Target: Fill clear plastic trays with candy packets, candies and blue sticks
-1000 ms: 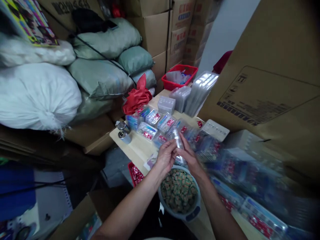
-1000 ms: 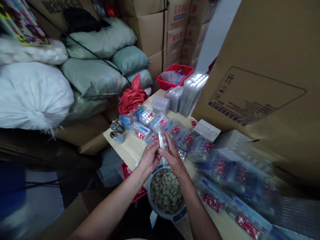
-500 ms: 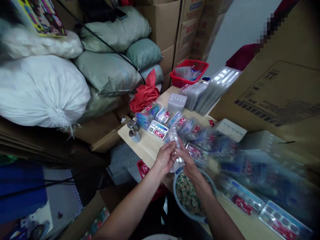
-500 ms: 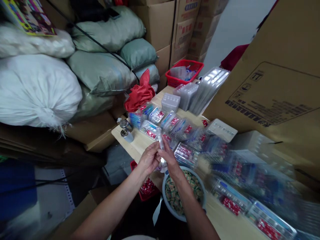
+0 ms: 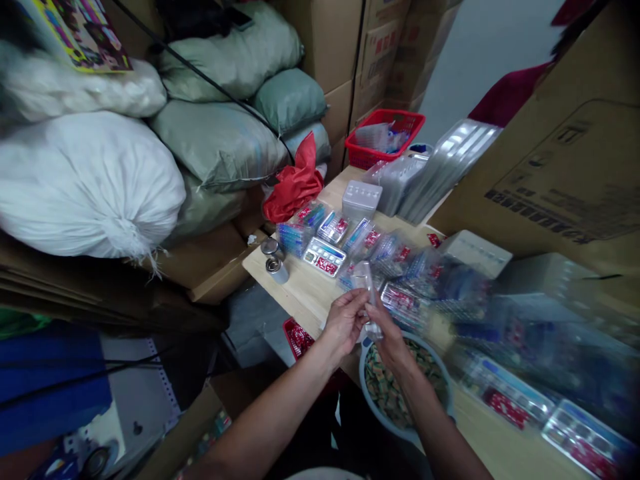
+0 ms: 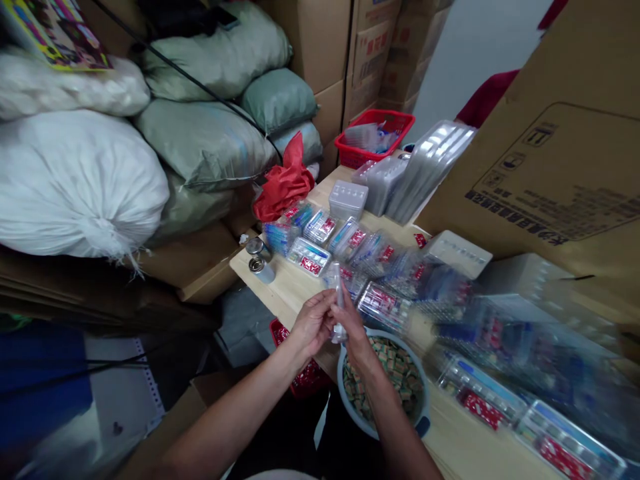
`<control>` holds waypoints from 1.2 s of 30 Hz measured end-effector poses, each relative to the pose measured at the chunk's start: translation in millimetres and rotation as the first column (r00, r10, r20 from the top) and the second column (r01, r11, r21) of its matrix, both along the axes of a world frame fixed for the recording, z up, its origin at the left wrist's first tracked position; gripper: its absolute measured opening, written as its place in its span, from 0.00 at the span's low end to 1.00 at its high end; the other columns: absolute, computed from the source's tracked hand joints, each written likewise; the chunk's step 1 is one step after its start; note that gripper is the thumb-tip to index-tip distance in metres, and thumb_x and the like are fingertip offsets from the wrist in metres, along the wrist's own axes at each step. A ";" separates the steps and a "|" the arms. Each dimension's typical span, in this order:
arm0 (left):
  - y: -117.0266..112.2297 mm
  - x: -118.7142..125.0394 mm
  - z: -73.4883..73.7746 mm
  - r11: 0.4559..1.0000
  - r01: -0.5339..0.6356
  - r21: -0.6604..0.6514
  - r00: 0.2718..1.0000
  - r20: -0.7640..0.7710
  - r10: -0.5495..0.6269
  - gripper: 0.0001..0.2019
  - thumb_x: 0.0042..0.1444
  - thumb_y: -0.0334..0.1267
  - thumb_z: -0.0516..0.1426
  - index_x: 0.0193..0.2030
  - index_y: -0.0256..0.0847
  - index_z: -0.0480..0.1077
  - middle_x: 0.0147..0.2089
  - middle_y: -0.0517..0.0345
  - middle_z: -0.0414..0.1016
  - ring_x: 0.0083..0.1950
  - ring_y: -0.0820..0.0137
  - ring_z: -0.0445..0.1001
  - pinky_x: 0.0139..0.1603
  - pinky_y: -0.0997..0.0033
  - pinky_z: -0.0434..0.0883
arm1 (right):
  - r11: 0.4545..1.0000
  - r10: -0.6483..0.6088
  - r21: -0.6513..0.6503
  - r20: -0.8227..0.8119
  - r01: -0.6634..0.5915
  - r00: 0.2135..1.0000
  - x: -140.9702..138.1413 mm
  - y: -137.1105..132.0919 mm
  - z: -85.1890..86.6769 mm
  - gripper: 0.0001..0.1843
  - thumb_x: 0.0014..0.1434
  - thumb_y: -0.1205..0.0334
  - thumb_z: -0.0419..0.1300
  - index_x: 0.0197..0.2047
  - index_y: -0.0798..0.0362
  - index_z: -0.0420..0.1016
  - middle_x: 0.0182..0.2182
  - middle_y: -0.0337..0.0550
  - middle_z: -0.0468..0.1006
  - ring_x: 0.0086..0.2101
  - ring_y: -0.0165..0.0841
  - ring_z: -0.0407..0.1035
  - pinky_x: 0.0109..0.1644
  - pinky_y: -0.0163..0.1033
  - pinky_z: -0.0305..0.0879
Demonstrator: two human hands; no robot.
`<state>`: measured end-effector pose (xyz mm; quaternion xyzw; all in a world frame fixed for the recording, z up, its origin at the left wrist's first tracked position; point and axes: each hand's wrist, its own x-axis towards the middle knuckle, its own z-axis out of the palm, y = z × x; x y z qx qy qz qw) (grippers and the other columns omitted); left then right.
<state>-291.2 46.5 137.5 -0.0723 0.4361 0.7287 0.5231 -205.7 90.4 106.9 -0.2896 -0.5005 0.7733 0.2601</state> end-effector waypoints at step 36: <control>-39.6 1.8 -60.0 0.854 0.494 0.166 0.868 -0.030 -0.496 0.15 0.54 0.40 0.69 0.39 0.37 0.69 0.49 0.44 0.81 0.46 0.62 0.82 0.48 0.67 0.75 | 0.853 0.115 -0.515 0.027 -0.085 0.993 113.0 28.5 -12.7 0.28 0.50 0.55 0.69 0.55 0.50 0.75 0.48 0.50 0.83 0.46 0.44 0.78 0.41 0.43 0.72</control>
